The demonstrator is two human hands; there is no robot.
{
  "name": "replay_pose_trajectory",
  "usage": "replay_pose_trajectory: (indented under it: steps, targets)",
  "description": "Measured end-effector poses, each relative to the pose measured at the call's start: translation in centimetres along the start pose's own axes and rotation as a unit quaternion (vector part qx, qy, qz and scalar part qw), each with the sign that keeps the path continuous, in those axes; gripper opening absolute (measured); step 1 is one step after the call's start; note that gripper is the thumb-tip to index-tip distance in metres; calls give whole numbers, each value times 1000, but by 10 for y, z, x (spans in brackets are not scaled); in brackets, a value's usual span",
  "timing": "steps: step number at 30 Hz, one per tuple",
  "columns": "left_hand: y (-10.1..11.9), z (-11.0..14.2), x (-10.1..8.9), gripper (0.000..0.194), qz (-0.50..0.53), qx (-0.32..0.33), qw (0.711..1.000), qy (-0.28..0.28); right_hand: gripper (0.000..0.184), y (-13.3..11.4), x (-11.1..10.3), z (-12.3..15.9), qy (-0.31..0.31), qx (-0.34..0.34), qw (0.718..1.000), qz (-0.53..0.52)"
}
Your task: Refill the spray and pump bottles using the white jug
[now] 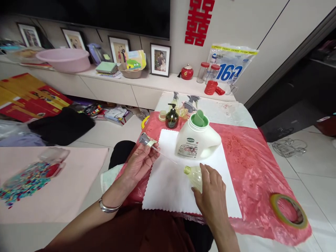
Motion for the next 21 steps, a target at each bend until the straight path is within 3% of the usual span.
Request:
replay_pose_trajectory:
  steps: [5,16,21]
  targets:
    - [-4,1,-2,27,-4,-6,1000,1,59,-8,11,-4,-18,5,998,-55]
    - [-42,14,8,45,-57,-52,997,-29,73,-36,21,-7,-41,31,979,-197]
    - [-48,16,9,45,-71,-54,995,-36,67,-40,24,-6,-28,41,974,-220]
Point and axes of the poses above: each hand's wrist, its own z-axis away from the middle knuckle, its own x-axis out of the palm, y = z × x, the point moved 10 cm from there along -z, towards the middle knuckle, and after that the axes turned 4 degrees about -y, right-handed, at the moved point
